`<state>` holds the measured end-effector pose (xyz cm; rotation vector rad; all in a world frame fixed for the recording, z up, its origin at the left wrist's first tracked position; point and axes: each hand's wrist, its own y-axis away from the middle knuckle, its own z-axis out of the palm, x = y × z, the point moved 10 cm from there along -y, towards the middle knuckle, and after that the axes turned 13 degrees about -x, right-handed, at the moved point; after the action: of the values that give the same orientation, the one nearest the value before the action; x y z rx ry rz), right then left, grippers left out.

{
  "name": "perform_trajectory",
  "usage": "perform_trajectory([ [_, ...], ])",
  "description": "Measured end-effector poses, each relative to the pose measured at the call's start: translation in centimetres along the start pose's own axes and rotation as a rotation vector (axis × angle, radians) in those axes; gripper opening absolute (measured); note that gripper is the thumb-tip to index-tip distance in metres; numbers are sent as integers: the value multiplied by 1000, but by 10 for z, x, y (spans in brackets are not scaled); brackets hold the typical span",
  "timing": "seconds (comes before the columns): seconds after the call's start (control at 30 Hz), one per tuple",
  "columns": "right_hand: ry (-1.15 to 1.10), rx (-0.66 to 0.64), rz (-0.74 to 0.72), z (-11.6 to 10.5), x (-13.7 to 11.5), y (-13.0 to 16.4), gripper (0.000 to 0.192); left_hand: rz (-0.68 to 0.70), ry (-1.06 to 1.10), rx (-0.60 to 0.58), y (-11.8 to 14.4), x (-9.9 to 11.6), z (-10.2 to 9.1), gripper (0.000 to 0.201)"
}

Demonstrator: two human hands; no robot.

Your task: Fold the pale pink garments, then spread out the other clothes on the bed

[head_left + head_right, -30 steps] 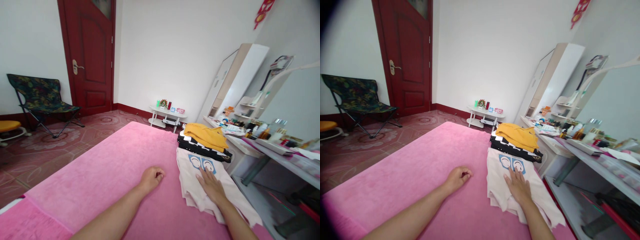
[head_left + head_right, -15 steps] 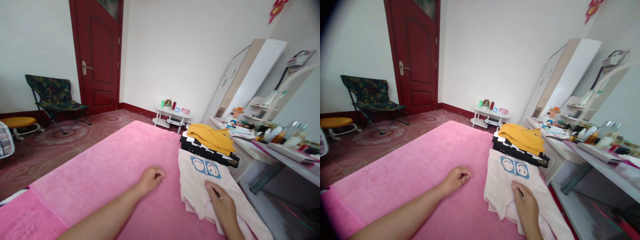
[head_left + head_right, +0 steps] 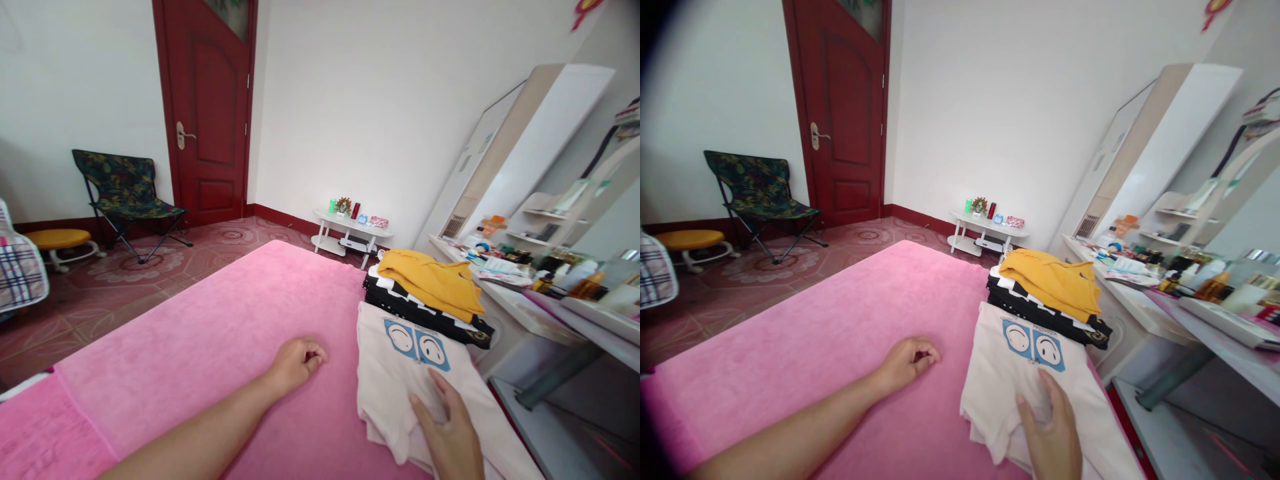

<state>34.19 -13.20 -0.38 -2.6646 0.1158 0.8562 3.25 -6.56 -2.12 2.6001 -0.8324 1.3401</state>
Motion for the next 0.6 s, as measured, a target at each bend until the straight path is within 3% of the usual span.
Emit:
perform_trajectory([
  [0.07,133,47,40,-11,4,-2,84,-4,0,-1,1,0,-1,25],
  [0.17,287,-58,204,-19,24,-8,96,-4,-4,2,3,0,-2,26],
  [0.23,270,-200,248,-17,35,-10,79,7,-16,6,4,1,-2,26],
  [0.33,194,-386,181,-5,33,-11,49,17,-37,19,4,1,-3,26],
  [0.5,158,-516,123,0,19,-24,39,-1,-52,34,5,1,-4,25],
  [0.6,255,-595,146,-17,-8,-46,36,-8,-42,59,6,2,-4,24],
])
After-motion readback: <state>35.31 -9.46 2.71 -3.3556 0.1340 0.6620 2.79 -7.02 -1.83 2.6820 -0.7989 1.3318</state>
